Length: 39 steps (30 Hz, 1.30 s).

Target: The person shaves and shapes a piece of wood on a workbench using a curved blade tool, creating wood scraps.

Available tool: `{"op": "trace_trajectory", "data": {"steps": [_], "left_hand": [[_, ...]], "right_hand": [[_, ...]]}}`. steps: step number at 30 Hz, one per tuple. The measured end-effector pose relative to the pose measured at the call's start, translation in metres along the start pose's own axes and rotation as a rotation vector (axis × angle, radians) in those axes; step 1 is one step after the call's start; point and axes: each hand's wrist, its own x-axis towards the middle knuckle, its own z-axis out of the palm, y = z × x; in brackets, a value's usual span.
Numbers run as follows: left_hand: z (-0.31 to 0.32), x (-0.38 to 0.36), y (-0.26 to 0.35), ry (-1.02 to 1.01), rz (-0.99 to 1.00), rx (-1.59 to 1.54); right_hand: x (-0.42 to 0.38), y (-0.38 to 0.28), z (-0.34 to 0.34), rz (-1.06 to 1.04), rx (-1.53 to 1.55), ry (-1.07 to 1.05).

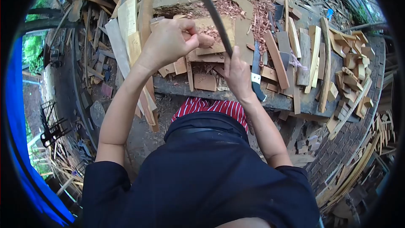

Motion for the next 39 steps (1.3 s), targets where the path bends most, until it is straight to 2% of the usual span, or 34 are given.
{"op": "trace_trajectory", "data": {"steps": [2, 3, 6, 7, 9, 12, 14, 18, 20, 23, 24, 27, 28, 30, 34, 36, 38, 39], "left_hand": [[0.001, -0.002, -0.001, 0.018, 0.045, 0.024], [0.0, -0.001, -0.003, 0.036, 0.066, 0.062], [0.002, 0.0, -0.003, 0.017, 0.07, 0.07], [0.003, -0.001, -0.003, -0.001, 0.074, 0.065], [0.001, 0.0, -0.005, -0.04, -0.018, 0.01], [0.0, -0.004, -0.006, -0.045, 0.041, 0.024], [0.002, -0.005, -0.01, -0.018, 0.131, 0.053], [-0.001, -0.002, -0.005, -0.064, 0.097, 0.015], [0.0, -0.005, -0.008, -0.058, 0.101, 0.011], [0.001, -0.008, -0.012, -0.08, 0.108, -0.006], [-0.001, -0.007, -0.012, -0.07, 0.117, -0.03], [-0.003, -0.006, -0.013, -0.084, 0.132, 0.009], [-0.004, -0.005, -0.013, -0.093, 0.134, 0.009], [-0.004, -0.006, -0.012, -0.11, 0.151, 0.03], [-0.005, -0.006, -0.013, -0.132, 0.181, 0.033], [-0.007, -0.006, -0.014, -0.138, 0.217, -0.013], [-0.01, -0.005, -0.013, -0.14, 0.257, 0.006], [-0.01, -0.005, -0.012, -0.161, 0.276, 0.021]], "right_hand": [[-0.007, 0.024, 0.024, 0.158, -0.243, -0.199], [-0.005, 0.042, 0.034, 0.247, -0.196, -0.235], [-0.005, 0.045, 0.033, 0.127, -0.127, -0.164], [-0.003, 0.028, 0.022, 0.167, -0.054, -0.131], [0.001, 0.0, 0.003, 0.103, 0.04, 0.019], [-0.002, -0.002, 0.008, 0.059, 0.104, 0.151], [-0.013, 0.029, 0.038, 0.143, -0.216, -0.097], [-0.009, 0.03, 0.028, 0.118, -0.128, -0.089], [-0.003, 0.008, 0.011, 0.105, -0.104, -0.057], [0.001, -0.025, -0.011, 0.007, 0.036, 0.225], [0.001, -0.019, -0.004, 0.001, 0.037, 0.234], [-0.013, 0.03, 0.042, 0.269, -0.24, -0.16], [-0.016, 0.037, 0.042, 0.197, -0.126, -0.046], [-0.016, 0.044, 0.045, 0.172, -0.158, -0.066], [-0.007, -0.001, 0.015, 0.116, -0.005, 0.07], [-0.006, -0.014, 0.008, 0.026, 0.058, 0.251], [-0.012, 0.01, 0.026, 0.092, -0.009, 0.198], [-0.017, 0.03, 0.037, 0.147, -0.097, 0.078]]}}
